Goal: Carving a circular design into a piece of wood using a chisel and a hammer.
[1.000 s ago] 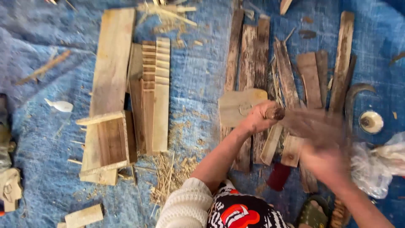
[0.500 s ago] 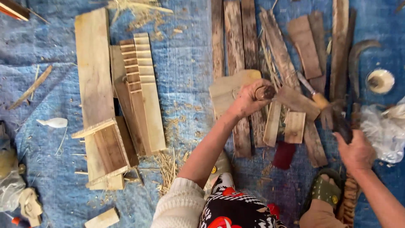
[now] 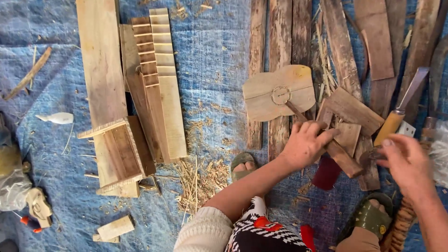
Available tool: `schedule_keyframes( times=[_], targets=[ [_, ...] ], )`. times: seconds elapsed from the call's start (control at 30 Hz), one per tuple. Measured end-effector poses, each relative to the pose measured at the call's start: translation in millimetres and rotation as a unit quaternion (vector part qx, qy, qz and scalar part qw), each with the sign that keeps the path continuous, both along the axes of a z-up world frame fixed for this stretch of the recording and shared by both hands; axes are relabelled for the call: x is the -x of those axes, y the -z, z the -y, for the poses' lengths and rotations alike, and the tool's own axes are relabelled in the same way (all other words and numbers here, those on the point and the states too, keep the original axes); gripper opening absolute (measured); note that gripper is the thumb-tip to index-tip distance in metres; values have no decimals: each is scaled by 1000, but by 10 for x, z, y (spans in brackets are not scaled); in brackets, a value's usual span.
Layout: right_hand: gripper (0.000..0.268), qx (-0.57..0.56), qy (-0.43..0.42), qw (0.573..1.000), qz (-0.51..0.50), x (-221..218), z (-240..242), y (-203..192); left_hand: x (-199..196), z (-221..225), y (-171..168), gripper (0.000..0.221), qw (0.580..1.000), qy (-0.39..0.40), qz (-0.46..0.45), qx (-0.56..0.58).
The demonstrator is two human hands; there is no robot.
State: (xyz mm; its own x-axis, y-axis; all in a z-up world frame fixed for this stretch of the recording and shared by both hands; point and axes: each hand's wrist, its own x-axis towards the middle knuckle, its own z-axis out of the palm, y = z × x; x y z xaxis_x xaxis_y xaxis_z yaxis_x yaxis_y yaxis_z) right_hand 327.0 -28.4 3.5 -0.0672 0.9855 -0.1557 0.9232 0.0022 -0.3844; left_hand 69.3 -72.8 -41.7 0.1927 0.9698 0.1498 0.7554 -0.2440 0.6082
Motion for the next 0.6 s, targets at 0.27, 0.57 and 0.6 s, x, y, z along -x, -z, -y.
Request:
schedule_keyframes(
  times=[0.27, 0.57, 0.6],
  targets=[
    [73, 376, 126, 893, -213, 1281, 106, -749, 106, -20, 195, 60, 999, 15, -38, 13],
    [58, 279, -87, 941, 168, 1181, -243, -745, 1366, -606, 513, 143, 938, -198, -199, 205],
    [58, 279, -88, 941, 170, 1205, -268, -765, 1397, -634, 546, 143, 938, -198, -198, 205]
  ],
)
